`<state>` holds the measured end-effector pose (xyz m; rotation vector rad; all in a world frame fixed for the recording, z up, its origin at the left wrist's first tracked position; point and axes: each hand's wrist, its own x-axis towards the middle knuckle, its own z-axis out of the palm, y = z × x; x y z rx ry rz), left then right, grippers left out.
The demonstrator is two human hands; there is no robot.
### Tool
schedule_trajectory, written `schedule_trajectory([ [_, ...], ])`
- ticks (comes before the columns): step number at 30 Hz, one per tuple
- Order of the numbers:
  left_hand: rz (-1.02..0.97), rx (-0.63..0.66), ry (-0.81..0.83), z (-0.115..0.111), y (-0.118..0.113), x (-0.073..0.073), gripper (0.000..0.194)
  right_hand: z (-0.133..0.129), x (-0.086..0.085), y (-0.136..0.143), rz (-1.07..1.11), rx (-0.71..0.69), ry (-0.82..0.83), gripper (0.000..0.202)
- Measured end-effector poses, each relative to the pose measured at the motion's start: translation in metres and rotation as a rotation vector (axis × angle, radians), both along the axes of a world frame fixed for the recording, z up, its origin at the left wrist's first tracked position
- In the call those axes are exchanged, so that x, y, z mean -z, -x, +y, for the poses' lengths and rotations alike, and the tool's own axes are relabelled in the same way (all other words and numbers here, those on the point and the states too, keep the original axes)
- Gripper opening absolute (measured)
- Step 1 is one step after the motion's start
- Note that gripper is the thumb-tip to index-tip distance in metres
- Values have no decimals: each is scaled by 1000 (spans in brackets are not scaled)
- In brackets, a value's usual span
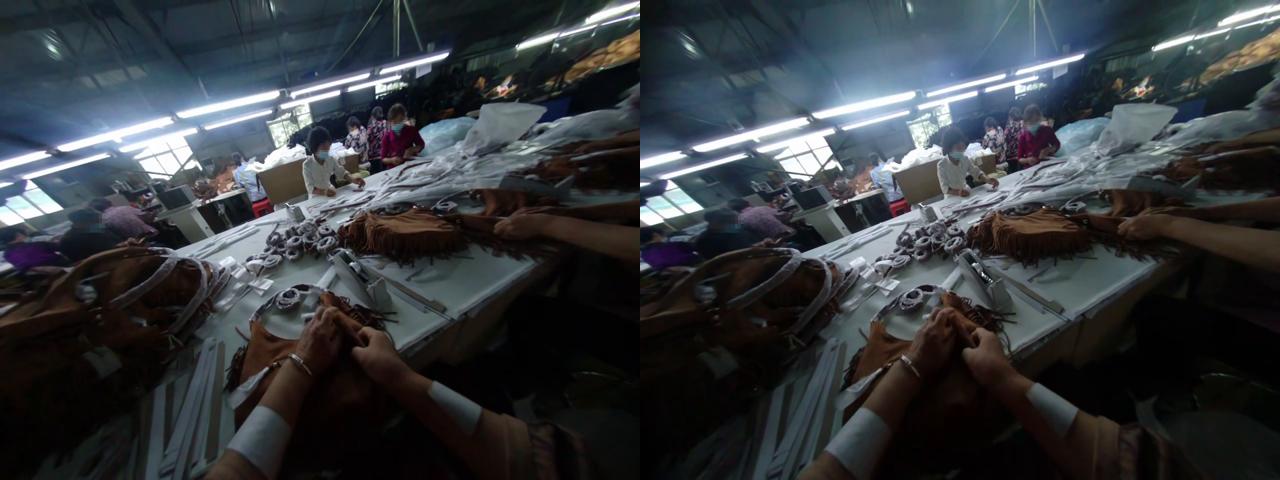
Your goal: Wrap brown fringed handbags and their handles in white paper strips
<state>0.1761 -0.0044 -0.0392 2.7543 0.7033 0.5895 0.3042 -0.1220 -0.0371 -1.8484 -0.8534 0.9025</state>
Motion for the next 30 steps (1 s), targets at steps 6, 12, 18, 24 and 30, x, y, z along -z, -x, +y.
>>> schedule_trajectory([
  [6,79,-33,90,12,6,36,79,-2,3,5,-50,91,-95,14],
  [12,15,48,19,13,4,8,66,-3,8,3,38,87,-137,16],
  [18,205,501,-75,-6,-21,-44,34,-5,13,-2,82,19,-277,17],
  [24,284,406,-148,-3,-31,-33,12,-25,11,-16,-29,-27,-96,26],
  [30,114,257,-111,-7,-27,-15,17,-33,6,-24,116,-123,63,13],
])
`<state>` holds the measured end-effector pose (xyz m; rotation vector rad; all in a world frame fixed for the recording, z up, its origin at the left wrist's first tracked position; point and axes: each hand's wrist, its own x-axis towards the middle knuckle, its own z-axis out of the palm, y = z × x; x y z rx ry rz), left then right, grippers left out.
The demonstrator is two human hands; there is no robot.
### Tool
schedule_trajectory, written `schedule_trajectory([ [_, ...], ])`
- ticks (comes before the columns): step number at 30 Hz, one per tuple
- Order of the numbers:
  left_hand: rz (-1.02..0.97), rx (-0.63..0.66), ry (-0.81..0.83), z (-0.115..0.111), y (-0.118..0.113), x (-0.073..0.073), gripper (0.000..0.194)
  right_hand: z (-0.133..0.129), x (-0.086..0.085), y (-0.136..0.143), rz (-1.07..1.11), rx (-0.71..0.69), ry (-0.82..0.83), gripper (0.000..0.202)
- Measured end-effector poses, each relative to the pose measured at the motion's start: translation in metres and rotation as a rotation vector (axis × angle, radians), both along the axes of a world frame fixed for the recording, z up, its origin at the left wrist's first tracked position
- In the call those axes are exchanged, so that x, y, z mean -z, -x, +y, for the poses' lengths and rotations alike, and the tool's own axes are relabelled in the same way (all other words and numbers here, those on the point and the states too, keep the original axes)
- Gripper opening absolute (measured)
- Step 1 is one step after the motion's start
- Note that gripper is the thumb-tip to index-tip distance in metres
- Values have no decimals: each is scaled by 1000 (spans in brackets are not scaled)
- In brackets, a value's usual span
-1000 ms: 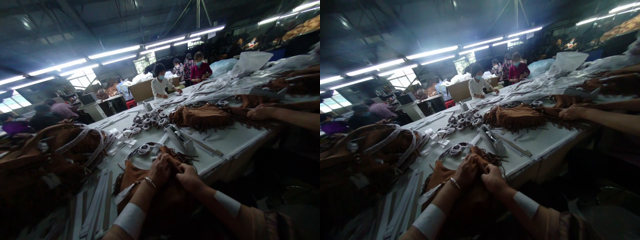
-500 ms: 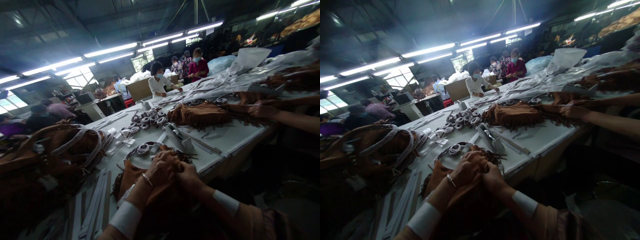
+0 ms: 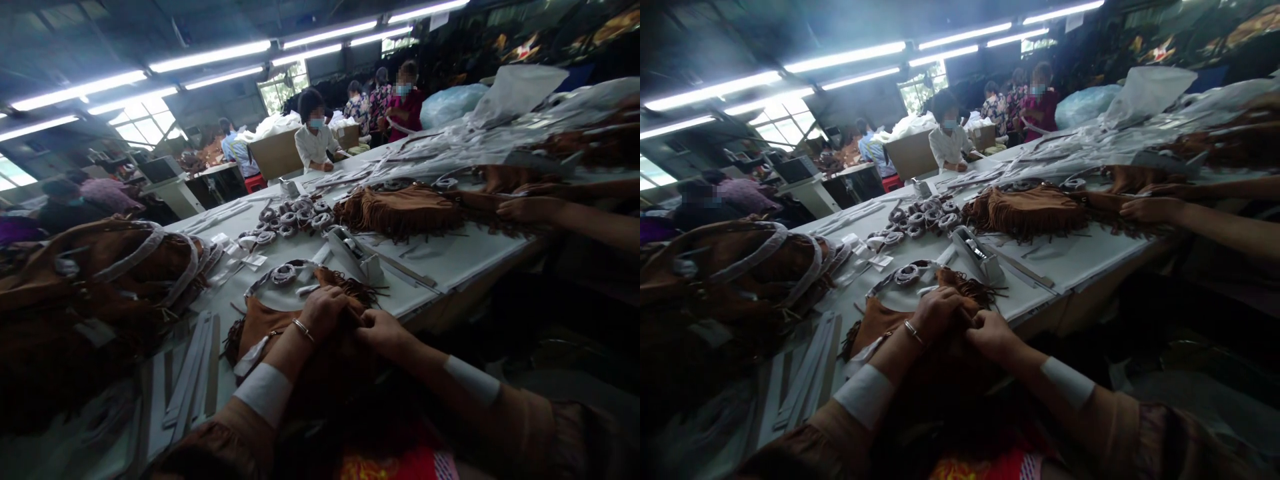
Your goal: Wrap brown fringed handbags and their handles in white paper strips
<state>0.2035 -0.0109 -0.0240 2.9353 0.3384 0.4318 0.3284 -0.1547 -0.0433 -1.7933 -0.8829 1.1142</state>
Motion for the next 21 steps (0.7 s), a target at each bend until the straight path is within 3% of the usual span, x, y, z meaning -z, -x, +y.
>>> schedule_trajectory([
  [4,-64,-46,26,-2,0,2,19,10,-2,3,32,23,-5,12],
  [7,-87,-94,43,-11,1,-11,17,17,-1,6,67,54,-32,15],
  [12,-130,-139,134,-63,24,-35,12,19,-1,6,167,102,-67,19],
  [15,-132,-154,200,-100,38,-25,24,18,-4,4,199,86,-39,17],
  [17,-179,-272,212,-116,41,-10,36,19,-6,4,177,83,-7,16],
  [21,-238,-511,170,-127,35,10,35,18,-8,3,135,89,-4,21],
])
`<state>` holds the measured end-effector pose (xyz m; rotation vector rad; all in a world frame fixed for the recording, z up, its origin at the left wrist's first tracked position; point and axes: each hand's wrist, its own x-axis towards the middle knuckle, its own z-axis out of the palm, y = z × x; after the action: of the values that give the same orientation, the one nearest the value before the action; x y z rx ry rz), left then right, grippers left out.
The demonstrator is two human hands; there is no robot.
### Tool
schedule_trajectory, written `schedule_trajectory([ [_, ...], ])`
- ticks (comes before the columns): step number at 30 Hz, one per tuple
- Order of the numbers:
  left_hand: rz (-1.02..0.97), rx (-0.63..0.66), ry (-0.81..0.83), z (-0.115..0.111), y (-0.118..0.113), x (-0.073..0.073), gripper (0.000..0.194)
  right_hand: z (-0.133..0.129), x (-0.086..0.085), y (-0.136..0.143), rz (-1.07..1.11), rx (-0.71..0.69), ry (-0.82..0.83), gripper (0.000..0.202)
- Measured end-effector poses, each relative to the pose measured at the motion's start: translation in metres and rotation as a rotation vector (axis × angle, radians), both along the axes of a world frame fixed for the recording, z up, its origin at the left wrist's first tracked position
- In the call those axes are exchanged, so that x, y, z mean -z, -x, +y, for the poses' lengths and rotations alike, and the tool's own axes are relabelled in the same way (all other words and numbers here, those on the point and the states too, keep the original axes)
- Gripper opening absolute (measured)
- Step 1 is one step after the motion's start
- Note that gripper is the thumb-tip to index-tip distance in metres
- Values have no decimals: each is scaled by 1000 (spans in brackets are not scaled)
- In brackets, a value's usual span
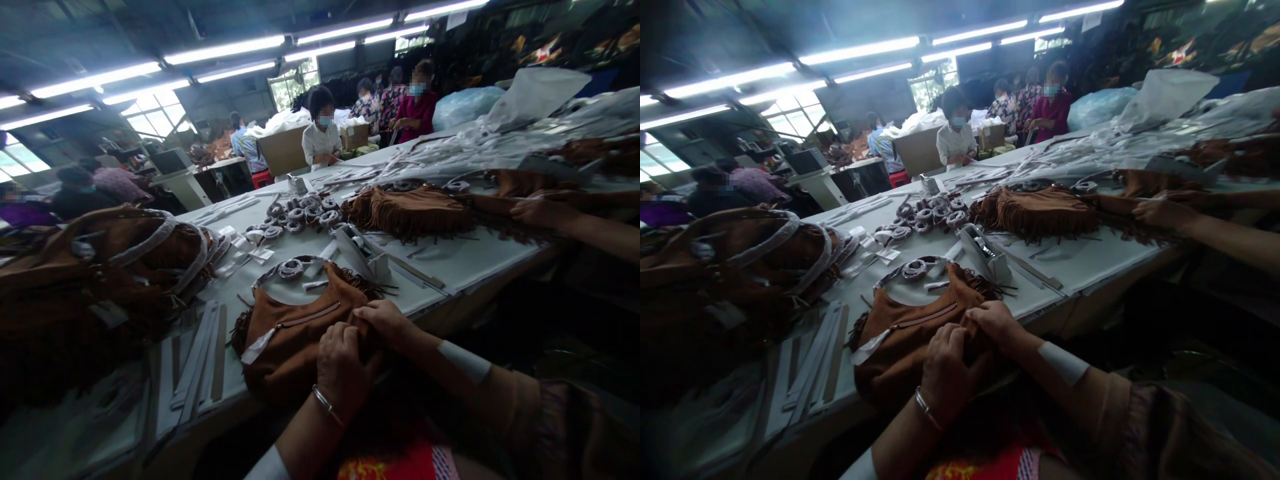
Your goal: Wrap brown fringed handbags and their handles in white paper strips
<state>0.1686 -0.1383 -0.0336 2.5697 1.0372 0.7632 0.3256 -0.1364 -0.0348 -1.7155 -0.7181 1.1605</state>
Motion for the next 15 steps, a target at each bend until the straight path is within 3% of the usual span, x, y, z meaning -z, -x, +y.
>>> schedule_trajectory([
  [5,56,-21,-27,4,-5,-2,16,0,7,-7,-116,-59,21,22],
  [8,78,1,-22,6,-5,-2,10,3,8,-11,-322,-119,13,22],
  [12,91,4,-70,5,-7,6,7,13,-6,-13,-704,-183,-5,21],
  [15,115,12,-128,2,-10,13,9,24,-18,-13,-872,-167,27,33],
])
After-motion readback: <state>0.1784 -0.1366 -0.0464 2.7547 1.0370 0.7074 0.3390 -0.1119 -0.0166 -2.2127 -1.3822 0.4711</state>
